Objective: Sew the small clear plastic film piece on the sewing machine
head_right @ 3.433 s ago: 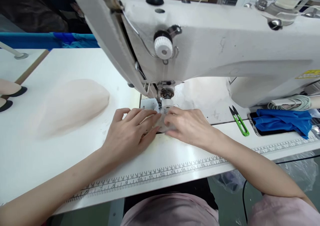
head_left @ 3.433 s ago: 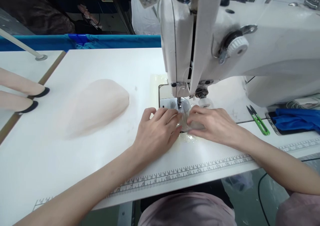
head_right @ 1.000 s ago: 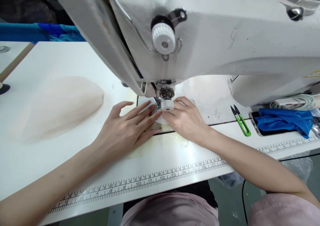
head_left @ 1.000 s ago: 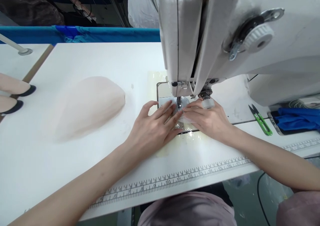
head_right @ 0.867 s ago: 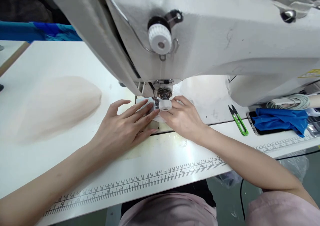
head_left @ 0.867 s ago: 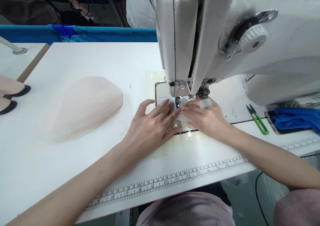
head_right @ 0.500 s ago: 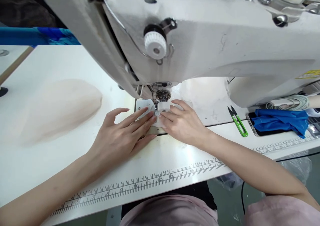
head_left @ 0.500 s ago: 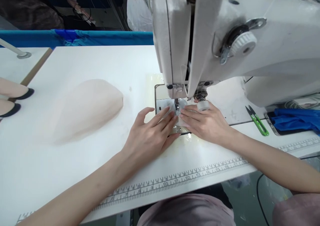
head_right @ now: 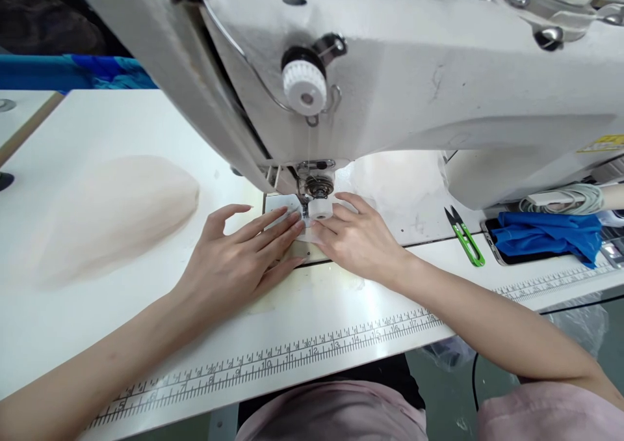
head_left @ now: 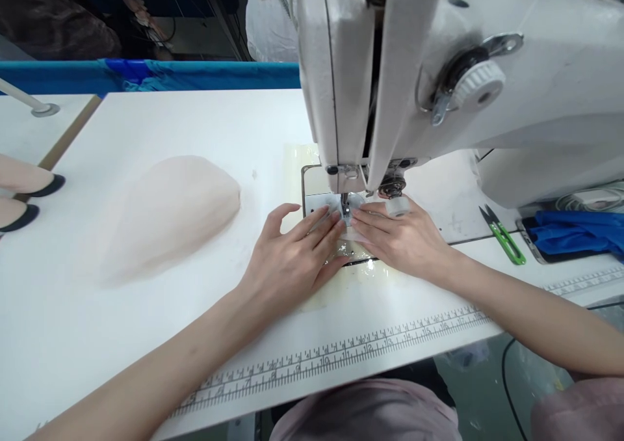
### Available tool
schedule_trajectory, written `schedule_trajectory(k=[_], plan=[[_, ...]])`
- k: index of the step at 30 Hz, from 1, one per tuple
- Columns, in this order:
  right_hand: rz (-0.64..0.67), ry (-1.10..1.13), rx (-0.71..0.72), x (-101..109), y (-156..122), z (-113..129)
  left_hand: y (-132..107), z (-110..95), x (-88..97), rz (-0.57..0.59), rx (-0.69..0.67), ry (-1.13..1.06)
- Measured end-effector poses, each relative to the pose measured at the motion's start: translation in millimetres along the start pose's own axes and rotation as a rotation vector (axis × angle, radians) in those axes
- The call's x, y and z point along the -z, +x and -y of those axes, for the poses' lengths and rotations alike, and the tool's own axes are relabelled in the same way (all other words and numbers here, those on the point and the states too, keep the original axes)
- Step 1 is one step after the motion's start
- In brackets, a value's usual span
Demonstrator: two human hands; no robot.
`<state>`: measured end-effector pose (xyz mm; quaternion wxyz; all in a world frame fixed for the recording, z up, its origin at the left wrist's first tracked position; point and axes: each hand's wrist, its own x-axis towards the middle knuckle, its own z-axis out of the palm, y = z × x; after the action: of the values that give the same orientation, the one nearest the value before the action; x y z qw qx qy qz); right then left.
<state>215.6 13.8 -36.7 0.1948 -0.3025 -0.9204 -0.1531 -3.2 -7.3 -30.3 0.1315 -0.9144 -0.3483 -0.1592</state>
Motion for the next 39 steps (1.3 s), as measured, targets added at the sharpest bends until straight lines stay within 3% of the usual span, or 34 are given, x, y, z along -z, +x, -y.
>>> schedule_trajectory(k=[7, 16, 25, 30, 33, 36, 39], plan=[[-0.006, -0.022, -0.013, -3, 0, -1, 2, 1, -3.5, -0.074, -0.006, 0.047], [-0.049, -0.059, -0.016, -5, 1, -3, 4, 1, -3.9, -0.049, 0.0, 0.037], [-0.018, -0.019, -0.043, -3, 1, -4, 3, -2, -3.3, -0.063, -0.005, 0.103], [0.052, -0.101, -0.148, 1, 6, -10, 3, -4, -4.2, -0.104, -0.017, 0.146], [0.093, -0.099, -0.152, 8, 7, -12, 0, 7, 0.5, -0.081, 0.072, 0.153], [0.039, -0.07, -0.131, 15, 6, -12, -4, 16, 10.2, -0.089, 0.232, 0.248], [0.081, -0.13, -0.1, 16, 4, -13, -3, 11, 16.3, -0.183, 0.141, 0.245]])
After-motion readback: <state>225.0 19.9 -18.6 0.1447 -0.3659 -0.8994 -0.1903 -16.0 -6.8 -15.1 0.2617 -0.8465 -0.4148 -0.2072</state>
